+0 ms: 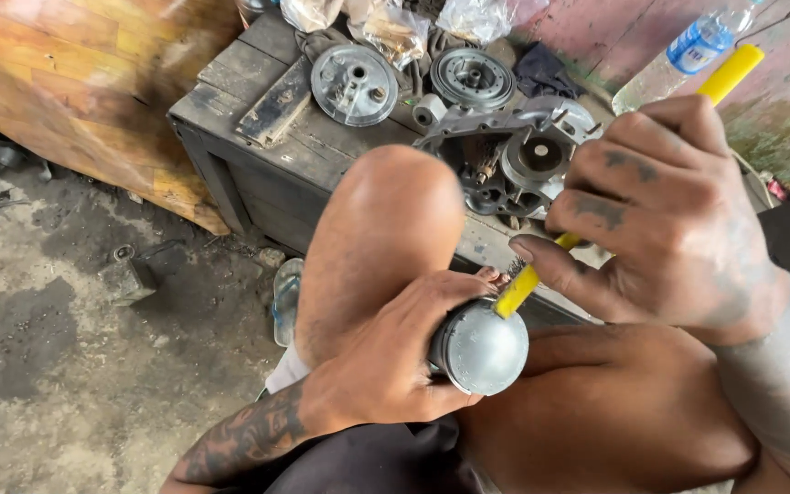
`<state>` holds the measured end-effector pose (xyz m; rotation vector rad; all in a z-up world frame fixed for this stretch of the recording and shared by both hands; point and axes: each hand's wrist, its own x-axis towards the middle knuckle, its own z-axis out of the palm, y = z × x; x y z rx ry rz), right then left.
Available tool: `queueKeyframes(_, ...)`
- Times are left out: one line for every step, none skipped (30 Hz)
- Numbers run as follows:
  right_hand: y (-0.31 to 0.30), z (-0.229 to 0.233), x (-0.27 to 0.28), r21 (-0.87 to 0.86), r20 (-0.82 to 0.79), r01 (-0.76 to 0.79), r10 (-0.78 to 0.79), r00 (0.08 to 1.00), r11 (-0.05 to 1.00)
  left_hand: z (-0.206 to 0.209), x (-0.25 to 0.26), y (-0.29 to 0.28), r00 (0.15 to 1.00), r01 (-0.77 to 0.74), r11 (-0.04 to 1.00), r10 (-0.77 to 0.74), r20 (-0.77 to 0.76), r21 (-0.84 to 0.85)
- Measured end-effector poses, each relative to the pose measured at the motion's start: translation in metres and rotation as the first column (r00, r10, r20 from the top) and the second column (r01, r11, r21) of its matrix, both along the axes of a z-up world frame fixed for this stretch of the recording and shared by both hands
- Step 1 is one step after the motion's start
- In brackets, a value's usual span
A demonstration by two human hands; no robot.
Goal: The person cleans a metal piston using a yellow brush, scrubbing the top surface and sides. They rotate the piston to access different areas and continue scrubbing the grooves and edges.
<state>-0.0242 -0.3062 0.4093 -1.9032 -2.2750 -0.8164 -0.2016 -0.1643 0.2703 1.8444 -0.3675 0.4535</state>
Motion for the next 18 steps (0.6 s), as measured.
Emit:
queueKeyframes(0.001, 0.001, -0.001, -0.009, -0.047, -0.021, 0.021, 0.999, 1.000, 0.001, 0.000, 0.000, 0.999, -0.043, 0.999, 0.042, 0.017, 0.026)
queueKeyframes(0.002, 0.002, -0.002, -0.016, -0.094, -0.045, 0.044, 0.995, 0.999, 0.002, -0.001, 0.001, 0.996, -0.088, 0.995, 0.086, 0.033, 0.053)
queueKeyframes(0.005, -0.001, -0.004, -0.018, -0.106, -0.042, 0.040, 0.994, 0.999, 0.004, 0.000, 0.003, 0.996, -0.084, 0.995, 0.083, 0.021, 0.051)
queueKeyframes(0.009, -0.002, -0.006, -0.041, -0.150, -0.069, 0.062, 0.987, 0.997, 0.007, 0.001, 0.005, 0.993, -0.117, 0.990, 0.115, 0.031, 0.082)
queueKeyframes(0.012, -0.003, -0.009, -0.062, -0.195, -0.096, 0.083, 0.977, 0.993, 0.009, 0.001, 0.007, 0.988, -0.149, 0.982, 0.146, 0.042, 0.113)
queueKeyframes(0.010, -0.005, -0.004, -0.063, -0.197, -0.099, 0.085, 0.977, 0.993, 0.006, 0.003, 0.008, 0.988, -0.152, 0.982, 0.148, 0.040, 0.112)
queueKeyframes(0.007, -0.006, 0.001, -0.032, -0.131, -0.071, 0.067, 0.989, 0.997, 0.004, 0.004, 0.009, 0.984, -0.170, 0.976, 0.162, 0.071, 0.138)
queueKeyframes(0.006, -0.004, 0.007, 0.001, -0.050, -0.049, 0.049, 0.998, 0.999, 0.003, 0.009, 0.010, 0.977, -0.195, 0.967, 0.178, 0.116, 0.161)
queueKeyframes(0.005, -0.003, 0.006, -0.001, -0.037, -0.056, 0.056, 0.998, 0.998, 0.004, 0.010, 0.009, 0.974, -0.204, 0.966, 0.185, 0.128, 0.157)
queueKeyframes(0.003, -0.001, 0.005, -0.004, -0.090, -0.036, 0.035, 0.995, 0.999, 0.006, 0.012, 0.010, 0.976, -0.189, 0.967, 0.166, 0.138, 0.173)
queueKeyframes(0.001, 0.001, 0.004, -0.009, -0.142, -0.016, 0.015, 0.990, 1.000, 0.007, 0.015, 0.010, 0.978, -0.175, 0.966, 0.148, 0.148, 0.189)
queueKeyframes(0.000, 0.005, 0.002, -0.013, -0.139, -0.021, 0.018, 0.990, 1.000, 0.012, 0.015, 0.010, 0.977, -0.180, 0.966, 0.153, 0.151, 0.184)
queueKeyframes(-0.001, 0.009, 0.001, -0.023, -0.181, -0.044, 0.039, 0.983, 0.999, 0.016, 0.015, 0.010, 0.971, -0.177, 0.959, 0.133, 0.201, 0.222)
queueKeyframes(-0.002, 0.013, -0.001, -0.024, -0.218, -0.064, 0.057, 0.974, 0.998, 0.020, 0.016, 0.011, 0.961, -0.174, 0.948, 0.106, 0.254, 0.265)
queueKeyframes(-0.002, 0.014, 0.005, -0.023, -0.210, -0.066, 0.059, 0.976, 0.998, 0.024, 0.020, 0.014, 0.959, -0.178, 0.947, 0.107, 0.262, 0.266)
queueKeyframes(-0.003, 0.016, 0.010, 0.019, -0.214, -0.090, 0.092, 0.973, 0.996, 0.027, 0.024, 0.017, 0.951, -0.183, 0.937, 0.092, 0.295, 0.297)
queueKeyframes(-0.003, 0.018, 0.015, 0.060, -0.216, -0.114, 0.125, 0.968, 0.992, 0.032, 0.029, 0.019, 0.942, -0.189, 0.925, 0.076, 0.327, 0.328)
queueKeyframes(-0.002, 0.023, 0.016, 0.070, -0.205, -0.114, 0.126, 0.971, 0.991, 0.045, 0.032, 0.028, 0.939, -0.191, 0.922, 0.072, 0.337, 0.337)
